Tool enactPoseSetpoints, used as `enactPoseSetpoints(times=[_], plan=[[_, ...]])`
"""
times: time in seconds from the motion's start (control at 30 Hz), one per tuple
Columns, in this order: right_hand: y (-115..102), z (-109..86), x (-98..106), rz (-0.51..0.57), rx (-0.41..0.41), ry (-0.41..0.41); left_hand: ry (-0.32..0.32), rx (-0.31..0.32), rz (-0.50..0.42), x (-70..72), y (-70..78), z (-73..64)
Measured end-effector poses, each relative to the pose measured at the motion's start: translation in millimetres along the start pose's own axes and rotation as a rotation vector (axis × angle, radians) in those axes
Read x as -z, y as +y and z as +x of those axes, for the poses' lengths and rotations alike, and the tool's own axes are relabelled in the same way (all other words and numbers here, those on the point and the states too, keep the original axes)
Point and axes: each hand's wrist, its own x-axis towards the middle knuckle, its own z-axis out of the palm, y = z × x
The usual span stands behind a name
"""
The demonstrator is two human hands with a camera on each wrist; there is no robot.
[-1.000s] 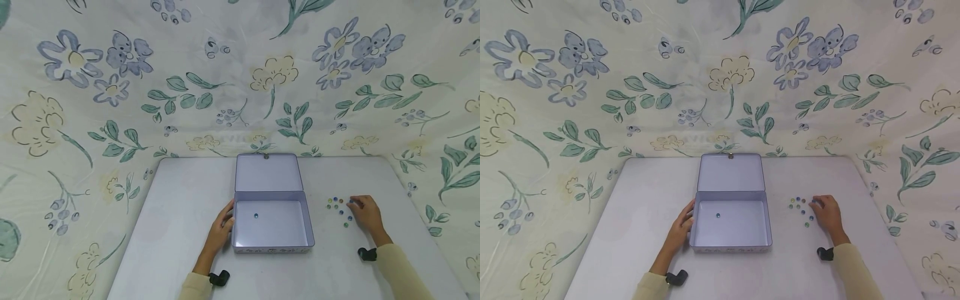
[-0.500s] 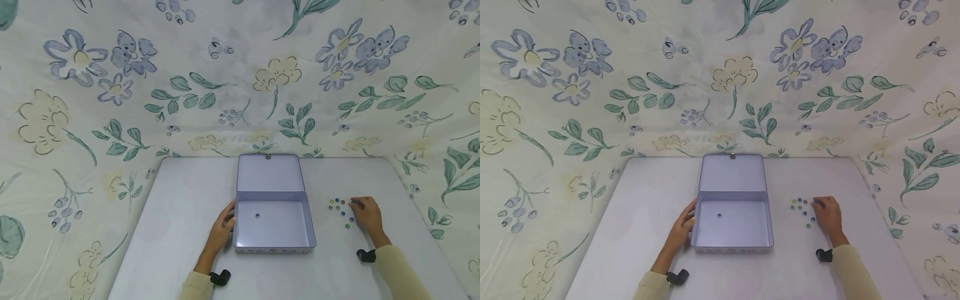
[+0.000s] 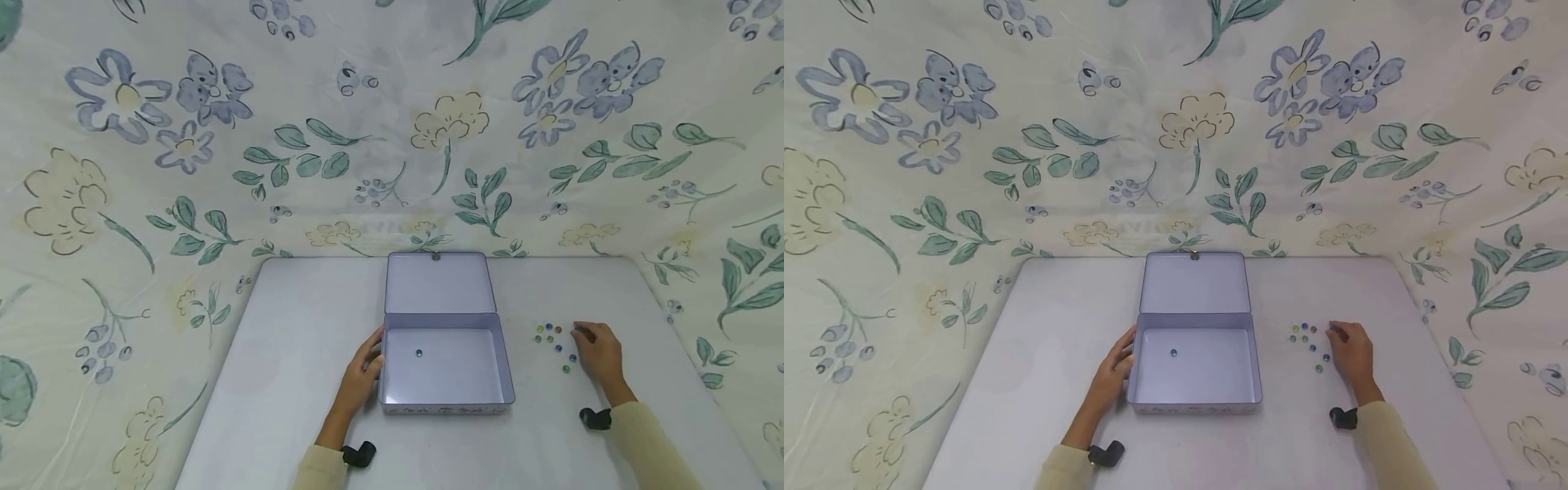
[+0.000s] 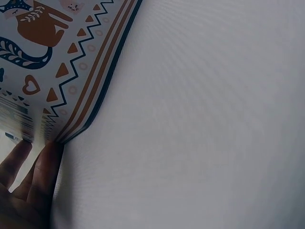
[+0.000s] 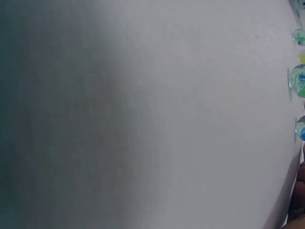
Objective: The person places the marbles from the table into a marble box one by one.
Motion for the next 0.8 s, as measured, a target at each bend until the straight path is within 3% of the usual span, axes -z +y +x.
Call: enactPoseSetpoints(times=[0.27, 0.63, 0.8], plan=[[-2.1, -1.5, 0.0, -0.001, -0.004, 0.005, -0.002, -0.010, 0.005, 1.1, 0.4, -0.2], [-2.0, -2.1, 5.5, 0.032, -0.057, -0.068, -0.004, 0.015, 0.003, 1.7, 4.1, -3.6], [-0.7, -1.1, 8.1, 0.047, -0.053, -0.064, 0.000, 0.008, 0.002, 2.3, 4.9, -3.4]])
